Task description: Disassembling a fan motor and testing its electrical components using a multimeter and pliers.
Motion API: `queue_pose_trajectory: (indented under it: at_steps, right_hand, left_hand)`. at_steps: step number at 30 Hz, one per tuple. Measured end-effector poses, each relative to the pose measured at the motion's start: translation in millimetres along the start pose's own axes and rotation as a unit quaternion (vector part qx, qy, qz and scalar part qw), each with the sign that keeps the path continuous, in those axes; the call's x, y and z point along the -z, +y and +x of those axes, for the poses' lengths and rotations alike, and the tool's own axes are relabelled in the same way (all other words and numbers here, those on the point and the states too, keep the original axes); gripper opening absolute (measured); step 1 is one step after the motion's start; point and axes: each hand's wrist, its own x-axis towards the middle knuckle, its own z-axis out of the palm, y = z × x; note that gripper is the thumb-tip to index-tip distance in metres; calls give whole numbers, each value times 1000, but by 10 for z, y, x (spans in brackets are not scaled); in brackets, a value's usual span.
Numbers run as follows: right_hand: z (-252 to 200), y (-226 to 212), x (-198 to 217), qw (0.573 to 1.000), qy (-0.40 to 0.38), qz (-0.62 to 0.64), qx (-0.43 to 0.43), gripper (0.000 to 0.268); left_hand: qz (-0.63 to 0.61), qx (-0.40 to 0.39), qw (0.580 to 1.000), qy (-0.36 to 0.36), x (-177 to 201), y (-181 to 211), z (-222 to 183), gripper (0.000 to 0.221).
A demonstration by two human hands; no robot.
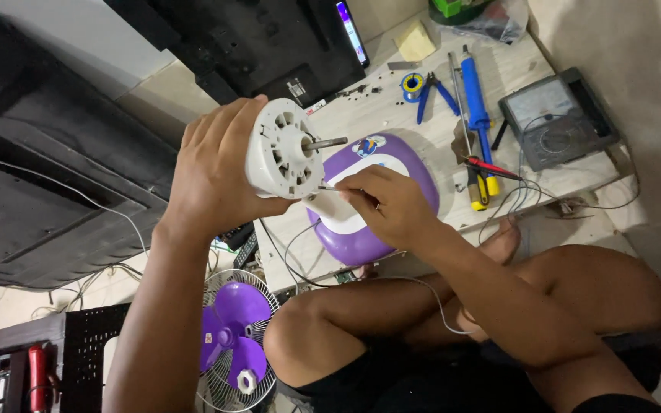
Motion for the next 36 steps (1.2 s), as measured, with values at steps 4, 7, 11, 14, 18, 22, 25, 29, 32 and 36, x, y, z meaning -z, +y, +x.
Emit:
queue_pose_trajectory:
  at_steps: [4, 7, 11, 14, 18, 22, 25, 29, 32, 36]
  right_hand:
    - [122, -64, 111, 998, -1, -28, 59, 12]
    - [175, -66, 163, 984, -45, -119, 123, 20]
    - [80, 147, -2, 999, -42, 13, 11, 17]
    - [-49, 318, -204, 967, -21, 189, -168, 15]
    - [-119, 200, -269, 979, 40, 174, -102, 15]
    - [-157, 363, -381, 937, 14, 272, -217, 17]
    - [-198, 329, -396, 858, 8, 423, -290, 20]
    - [-357, 114, -484, 953, 73, 218, -198, 11]
    - [-440, -37, -654, 934, 100, 278, -199, 14]
    - [-419, -71, -990, 856, 92, 486, -152, 13]
  left_hand:
    - [1, 11, 1000, -2, -43, 8, -21, 106]
    - [8, 27, 1000, -12, -63, 12, -25, 108]
    - [16, 21, 1000, 7, -71, 39, -16, 104]
    - [18, 20, 1000, 14, -63, 59, 0, 103]
    - [19, 11, 999, 24, -40, 82, -6, 100]
    - [11, 31, 999, 12, -45, 59, -18, 104]
    - [17, 19, 999, 35, -51, 73, -27, 98]
    - [18, 29, 999, 23, -43, 48, -52, 108]
    - [17, 32, 999, 21, -40, 27, -43, 110]
    - [16, 41, 999, 9, -45, 7, -75, 110]
